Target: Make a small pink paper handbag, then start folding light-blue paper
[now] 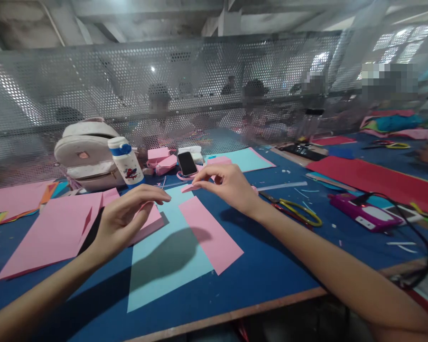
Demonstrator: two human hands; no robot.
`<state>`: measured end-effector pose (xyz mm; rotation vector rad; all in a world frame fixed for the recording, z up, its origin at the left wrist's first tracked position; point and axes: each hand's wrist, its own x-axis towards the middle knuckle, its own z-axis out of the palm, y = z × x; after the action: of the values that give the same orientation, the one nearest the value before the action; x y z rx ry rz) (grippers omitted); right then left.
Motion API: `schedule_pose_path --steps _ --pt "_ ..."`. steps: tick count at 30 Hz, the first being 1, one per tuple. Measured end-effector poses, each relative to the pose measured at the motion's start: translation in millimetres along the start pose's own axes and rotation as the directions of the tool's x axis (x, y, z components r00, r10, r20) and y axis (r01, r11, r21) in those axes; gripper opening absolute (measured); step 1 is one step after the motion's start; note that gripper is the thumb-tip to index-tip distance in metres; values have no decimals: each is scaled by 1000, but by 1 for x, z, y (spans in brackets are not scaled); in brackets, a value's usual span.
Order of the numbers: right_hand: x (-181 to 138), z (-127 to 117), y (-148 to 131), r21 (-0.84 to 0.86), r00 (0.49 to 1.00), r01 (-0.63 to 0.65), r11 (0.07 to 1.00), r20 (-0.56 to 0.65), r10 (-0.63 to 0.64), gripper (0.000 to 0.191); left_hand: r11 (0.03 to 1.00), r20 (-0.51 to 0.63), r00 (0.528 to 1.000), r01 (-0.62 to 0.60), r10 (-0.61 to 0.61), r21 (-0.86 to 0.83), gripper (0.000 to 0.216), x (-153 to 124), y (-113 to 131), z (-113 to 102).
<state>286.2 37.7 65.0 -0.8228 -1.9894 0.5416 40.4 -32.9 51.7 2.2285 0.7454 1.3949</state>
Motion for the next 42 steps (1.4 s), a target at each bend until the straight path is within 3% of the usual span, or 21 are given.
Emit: schedule_pose_path --steps 5,9,11,15,19,22,27,31,36,42 --pt "-6 -9 -3 -39 1000 -5 999 4 5 18 994 -74 995 59 -66 -90 29 -4 11 -1" --pt "-11 -10 3 -50 999 -10 999 48 13 15 935 -116 963 203 -245 -292 24 -12 8 1" --pt "-13 -8 7 -35 998 -23 999 60 25 14 827 -81 915 315 -394 -466 20 -18 6 2" --pt "-15 -3 8 15 995 -72 997 74 71 13 515 36 764 468 -644 -718 17 -29 2 4" --pt "-12 3 0 34 995 -68 997 73 65 13 321 84 649 481 -756 -816 22 -33 -3 6" --pt "-9 8 -8 63 997 -48 997 64 44 11 252 120 614 484 -781 -838 24 -32 -2 8" --pt "-6 15 -20 118 996 -23 993 84 14 9 200 119 569 467 -813 -861 24 -30 1 9" --pt "-2 24 -27 245 980 -67 967 197 18 9 197 86 539 445 -838 -874 18 -29 0 11" --pt "1 43 -29 273 946 -77 959 323 -15 6 208 84 570 428 -818 -879 13 -26 -2 14" --pt "6 54 -27 181 977 37 983 198 -74 11 381 29 620 519 -784 -765 26 -28 -2 5"
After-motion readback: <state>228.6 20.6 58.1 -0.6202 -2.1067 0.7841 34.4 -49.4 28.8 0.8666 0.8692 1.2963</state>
